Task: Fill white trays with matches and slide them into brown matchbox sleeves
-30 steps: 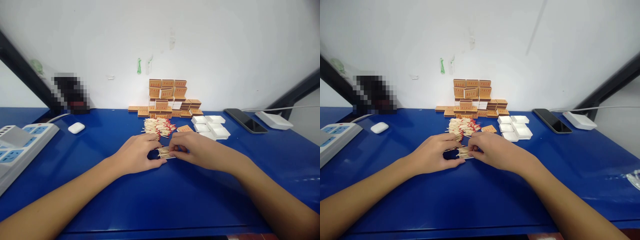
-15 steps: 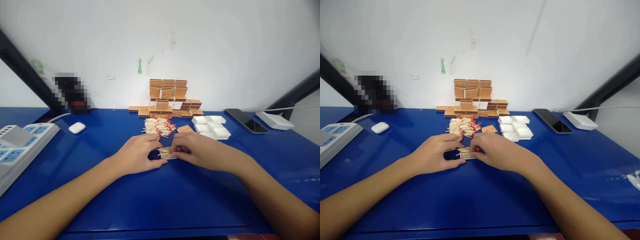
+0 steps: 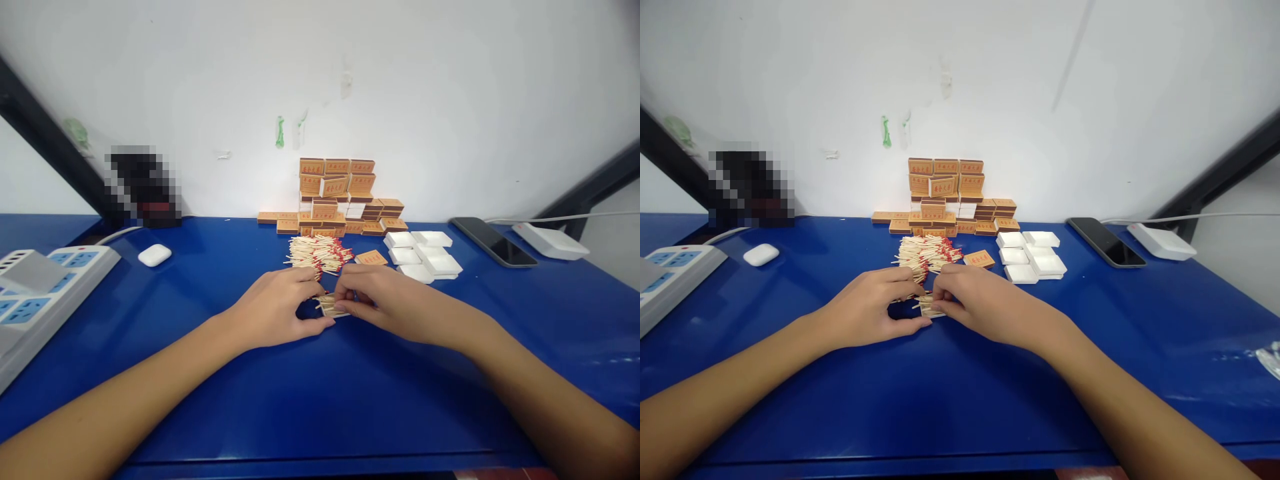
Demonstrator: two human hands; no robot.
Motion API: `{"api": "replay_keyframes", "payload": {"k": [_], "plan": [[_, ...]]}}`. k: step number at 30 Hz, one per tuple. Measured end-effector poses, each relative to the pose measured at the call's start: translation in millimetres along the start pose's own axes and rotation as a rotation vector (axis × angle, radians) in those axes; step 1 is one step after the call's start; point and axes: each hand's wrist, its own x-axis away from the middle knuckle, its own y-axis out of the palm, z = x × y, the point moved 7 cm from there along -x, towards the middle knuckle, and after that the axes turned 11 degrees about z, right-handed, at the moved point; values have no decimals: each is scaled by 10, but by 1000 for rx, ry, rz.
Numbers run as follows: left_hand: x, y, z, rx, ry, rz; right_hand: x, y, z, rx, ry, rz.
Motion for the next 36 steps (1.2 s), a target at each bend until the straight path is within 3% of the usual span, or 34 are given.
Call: {"api": "replay_keyframes", "payload": {"k": [8,15,22,36], "plan": [[-3,-12,2,-6,1,-14,-19,-83,-7,67,-28,94],[1,-4,22,-5,7,-14,-29,27,-9,45,-41,74],[6,-18,19,6,4,-10,12,11,31,0,-34,15],[3,-10,17,4,6,-9,-10,11,-46,-24,-45,15]]}}
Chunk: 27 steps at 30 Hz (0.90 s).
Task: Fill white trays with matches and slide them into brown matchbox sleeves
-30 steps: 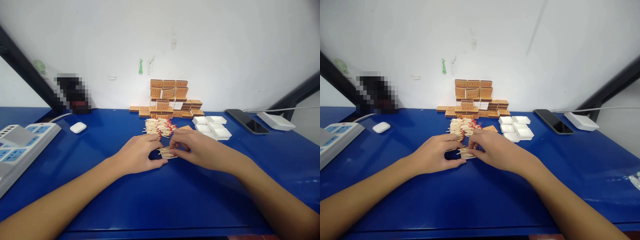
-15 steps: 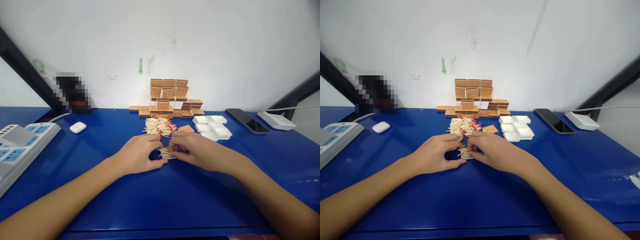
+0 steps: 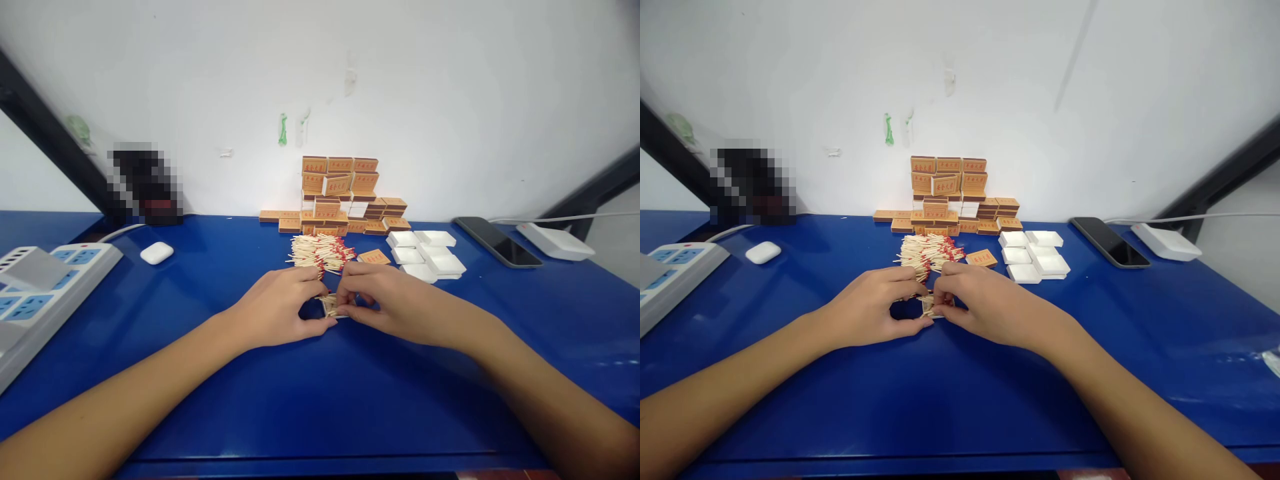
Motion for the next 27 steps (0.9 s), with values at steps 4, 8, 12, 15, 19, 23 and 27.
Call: {"api": "replay_keyframes", "payload": {"k": [4,8,12,15,19,23,27], "plan": [[5,14,-5,10,-1,-7,-10,7,-70,-50,-55,29],[14,24,-10,23,6,-3,-17,66,-121,-82,-85,24],[14,20,-8,44,9,6,-23,83,-138,-69,-108,36],[5,13,-4,54,7,9,-23,116,-130,-50,-109,19],[-4,26,-14,55,-10,-19,-17,169,-106,-37,-88,-3],[2,30,-18,47,-13,-34,-16,171,-105,-36,-65,-12],[15,23,-19,18,-17,-26,-31,83,-86,-47,-33,39]]}}
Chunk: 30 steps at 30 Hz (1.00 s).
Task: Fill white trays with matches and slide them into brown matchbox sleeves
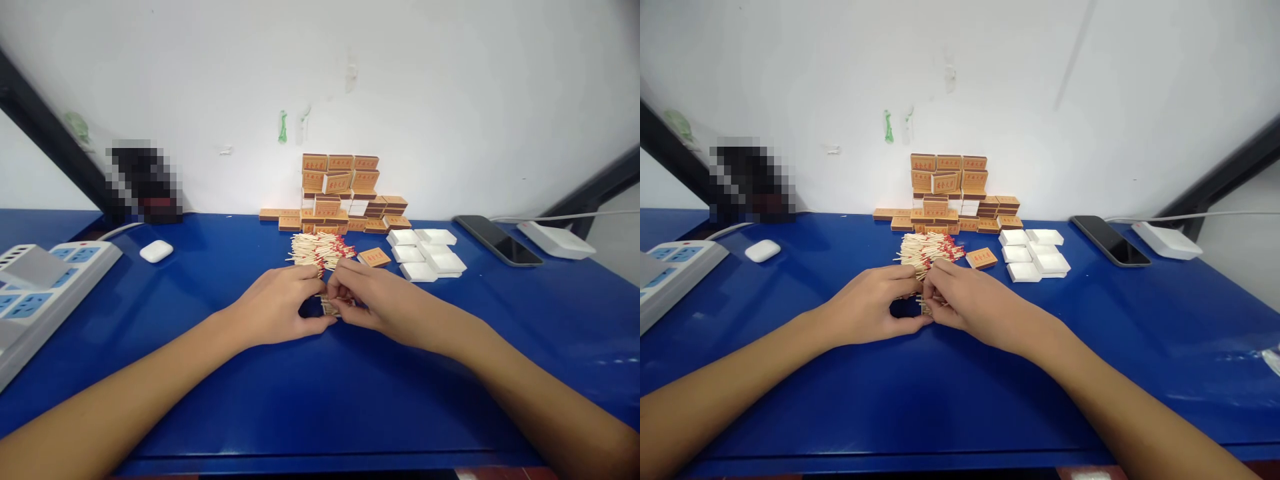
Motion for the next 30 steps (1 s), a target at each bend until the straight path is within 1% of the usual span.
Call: {"api": "replay_keyframes", "payload": {"k": [3,8,10,16,18,23,25,28,30], "plan": [[1,-2,0,-19,0,3,-5,-55,26,29,7,23],[-8,-3,0,-23,5,-1,9,-46,75,124,37,-44],[-11,-5,1,-24,8,5,17,-47,75,131,41,-48],[1,5,2,-2,3,5,35,-71,-8,34,21,34],[5,8,0,1,1,2,36,-64,-33,14,10,37],[-6,-4,2,-13,8,17,20,-123,8,65,12,56],[-9,-5,5,-18,12,17,23,-130,47,89,25,32],[-9,-6,10,-15,18,17,35,-78,80,82,36,-33],[-7,-9,13,-12,24,22,36,-48,85,72,40,-43]]}}
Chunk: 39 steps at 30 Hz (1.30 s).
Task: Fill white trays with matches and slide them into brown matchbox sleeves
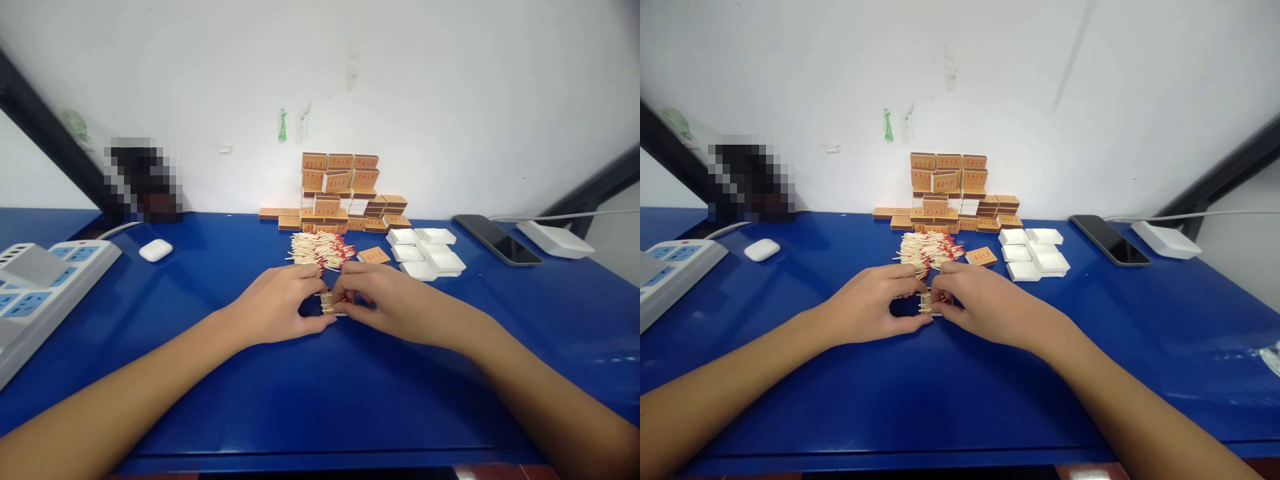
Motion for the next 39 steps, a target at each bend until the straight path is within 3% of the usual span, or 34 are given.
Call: {"api": "replay_keyframes", "payload": {"k": [16,22,28,39], "plan": [[-3,-1,8,-18,6,-8,5,29,-7,-18,-10,-7],[-9,3,-5,-18,4,-8,2,-53,-17,30,-18,37],[-4,3,7,-15,0,-10,11,-19,-6,80,-5,-20],[-6,12,0,8,-9,-21,-20,62,-77,-57,-54,15]]}}
